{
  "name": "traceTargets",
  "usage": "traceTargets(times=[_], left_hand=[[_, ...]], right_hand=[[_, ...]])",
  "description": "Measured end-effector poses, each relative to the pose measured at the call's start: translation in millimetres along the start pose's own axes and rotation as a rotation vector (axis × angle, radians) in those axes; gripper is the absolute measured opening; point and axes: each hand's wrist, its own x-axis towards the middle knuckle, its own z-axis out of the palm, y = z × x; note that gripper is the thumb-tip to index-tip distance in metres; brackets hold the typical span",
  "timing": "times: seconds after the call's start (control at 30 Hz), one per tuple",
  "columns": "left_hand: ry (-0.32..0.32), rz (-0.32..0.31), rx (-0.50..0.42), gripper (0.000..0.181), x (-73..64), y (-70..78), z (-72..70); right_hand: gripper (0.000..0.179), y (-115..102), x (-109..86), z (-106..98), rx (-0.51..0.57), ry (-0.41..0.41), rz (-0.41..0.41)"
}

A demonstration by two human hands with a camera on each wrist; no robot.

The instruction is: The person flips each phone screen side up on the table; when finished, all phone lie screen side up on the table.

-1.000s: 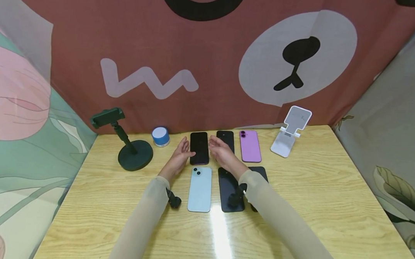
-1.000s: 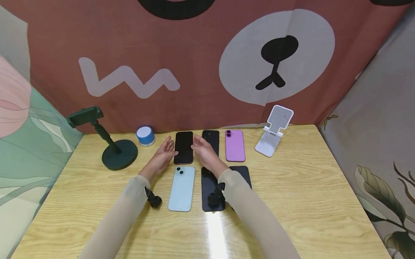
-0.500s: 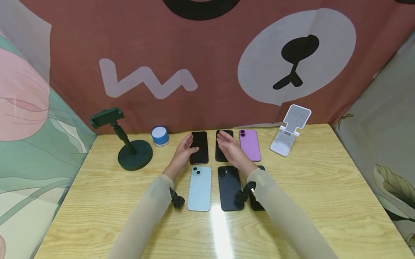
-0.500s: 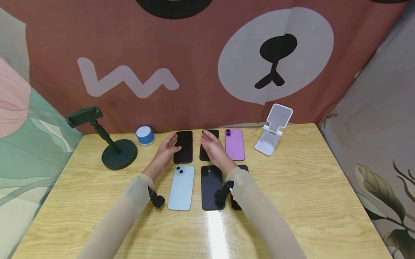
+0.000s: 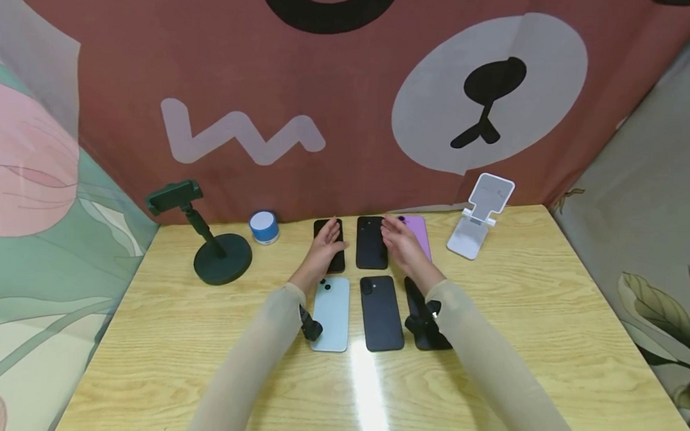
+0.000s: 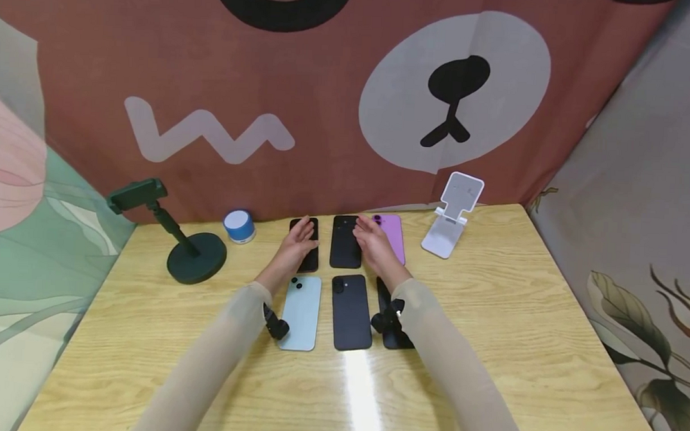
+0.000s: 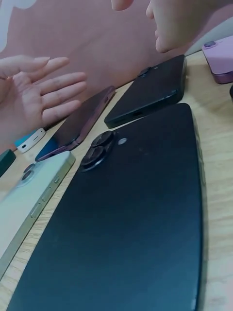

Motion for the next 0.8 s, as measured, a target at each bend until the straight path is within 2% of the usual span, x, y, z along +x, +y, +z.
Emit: traceTargets(times=[0.17, 0.33, 0.47, 0.6, 0.8], left_hand=[[-0.018, -0.010, -0.002, 0.075, 3.4, 3.8, 13.3], [-0.014, -0.029, 0.015, 0.078, 9.2, -6.6, 22.1], [-0.009, -0.063, 0.031, 0.080, 11.1, -12.4, 26.0], [-0.006, -0.087, 0.000, 0.084, 11.0, -13.8, 29.1], [-0.001, -0.119, -0.001, 0.087, 11.4, -13.9, 31.5]], right_hand=[[0.059, 0.7, -0.9, -3.2, -0.030, 0.024, 0.013], [0.059, 4.7, -1.1, -5.0, -0.047, 0.024, 0.013], [0.060, 6.1, -1.6, -4.1, -0.044, 0.042, 0.010], [0.063, 6.3, -2.5, -1.8, -0.041, 0.072, 0.022], [0.066, 7.7, -2.6, -0.3, -0.112, 0.093, 0.050]])
